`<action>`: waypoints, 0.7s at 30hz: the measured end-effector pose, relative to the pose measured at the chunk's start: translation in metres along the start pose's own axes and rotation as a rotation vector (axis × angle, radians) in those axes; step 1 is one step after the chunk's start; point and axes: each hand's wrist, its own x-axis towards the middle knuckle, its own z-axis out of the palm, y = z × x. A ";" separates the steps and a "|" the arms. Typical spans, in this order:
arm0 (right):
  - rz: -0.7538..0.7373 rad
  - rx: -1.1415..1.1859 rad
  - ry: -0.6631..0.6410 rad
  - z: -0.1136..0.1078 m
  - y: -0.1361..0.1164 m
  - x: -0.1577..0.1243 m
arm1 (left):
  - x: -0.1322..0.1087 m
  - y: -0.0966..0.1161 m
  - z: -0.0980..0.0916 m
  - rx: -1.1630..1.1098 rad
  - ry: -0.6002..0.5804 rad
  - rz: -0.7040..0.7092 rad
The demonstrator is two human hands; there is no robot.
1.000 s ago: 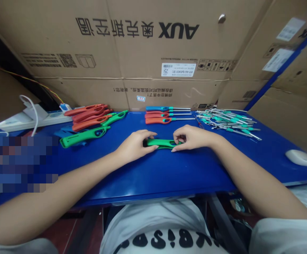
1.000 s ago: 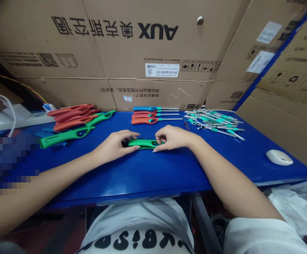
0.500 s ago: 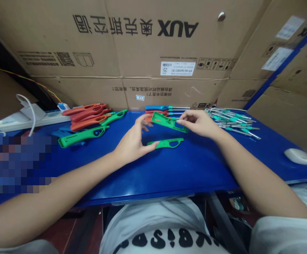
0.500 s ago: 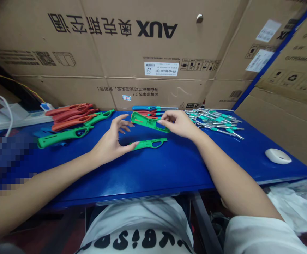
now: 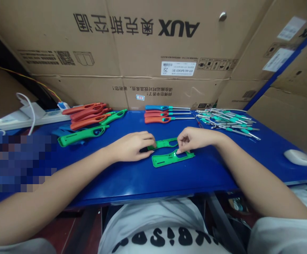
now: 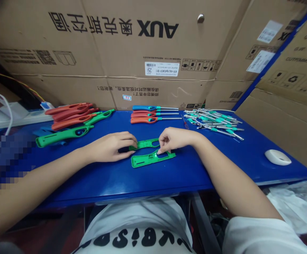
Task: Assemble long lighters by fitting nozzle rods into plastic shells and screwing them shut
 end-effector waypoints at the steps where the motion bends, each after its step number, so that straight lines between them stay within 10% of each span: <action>1: 0.014 -0.001 0.016 0.002 0.000 0.001 | 0.000 0.000 0.001 0.012 0.011 -0.009; 8: -0.078 -0.103 0.306 -0.018 0.004 -0.013 | 0.000 0.004 -0.004 0.142 0.112 -0.033; 14: 0.515 -0.455 0.793 -0.067 0.069 -0.056 | 0.001 0.025 -0.001 0.095 0.077 -0.007; 21: 0.793 -0.303 0.696 -0.083 0.121 -0.091 | 0.001 0.025 0.000 0.065 0.034 -0.029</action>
